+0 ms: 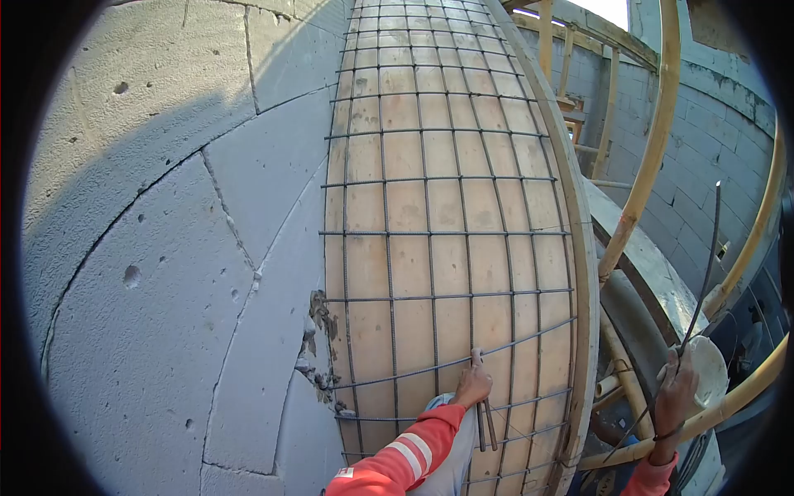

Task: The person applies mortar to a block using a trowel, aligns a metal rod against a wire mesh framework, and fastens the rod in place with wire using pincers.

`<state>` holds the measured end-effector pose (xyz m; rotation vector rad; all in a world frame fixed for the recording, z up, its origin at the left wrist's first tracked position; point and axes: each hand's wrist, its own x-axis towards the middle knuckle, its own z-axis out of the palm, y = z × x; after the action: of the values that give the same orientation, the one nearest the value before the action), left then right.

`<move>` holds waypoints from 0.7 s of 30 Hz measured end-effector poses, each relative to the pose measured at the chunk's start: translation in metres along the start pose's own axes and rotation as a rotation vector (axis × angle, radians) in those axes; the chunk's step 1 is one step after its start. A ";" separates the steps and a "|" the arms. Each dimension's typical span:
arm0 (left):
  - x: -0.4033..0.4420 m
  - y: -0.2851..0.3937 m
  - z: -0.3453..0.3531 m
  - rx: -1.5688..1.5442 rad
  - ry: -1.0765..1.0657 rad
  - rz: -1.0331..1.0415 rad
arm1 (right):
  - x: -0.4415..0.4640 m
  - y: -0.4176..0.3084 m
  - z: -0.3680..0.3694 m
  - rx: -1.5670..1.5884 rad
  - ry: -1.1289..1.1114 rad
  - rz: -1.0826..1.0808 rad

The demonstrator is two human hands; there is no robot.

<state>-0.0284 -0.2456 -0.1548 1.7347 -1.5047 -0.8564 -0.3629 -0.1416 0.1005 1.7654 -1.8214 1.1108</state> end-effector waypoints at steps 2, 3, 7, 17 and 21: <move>0.001 -0.002 0.004 0.003 0.011 -0.008 | 0.052 -0.069 -0.032 0.396 -0.094 0.049; 0.002 -0.003 0.005 -0.001 -0.013 -0.042 | 0.076 -0.076 -0.036 0.543 -0.148 -0.024; -0.004 0.005 0.002 -0.055 -0.013 -0.041 | 0.171 -0.157 -0.034 0.268 0.197 -0.189; -0.009 0.003 0.004 -0.143 0.039 -0.003 | 0.320 -0.265 0.164 0.796 0.327 -0.011; -0.009 0.004 0.003 -0.169 0.073 0.000 | 0.239 -0.312 0.249 1.420 0.191 0.407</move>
<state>-0.0347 -0.2374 -0.1524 1.6249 -1.3452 -0.8833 -0.0361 -0.4549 0.2083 1.6547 -1.2440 3.0910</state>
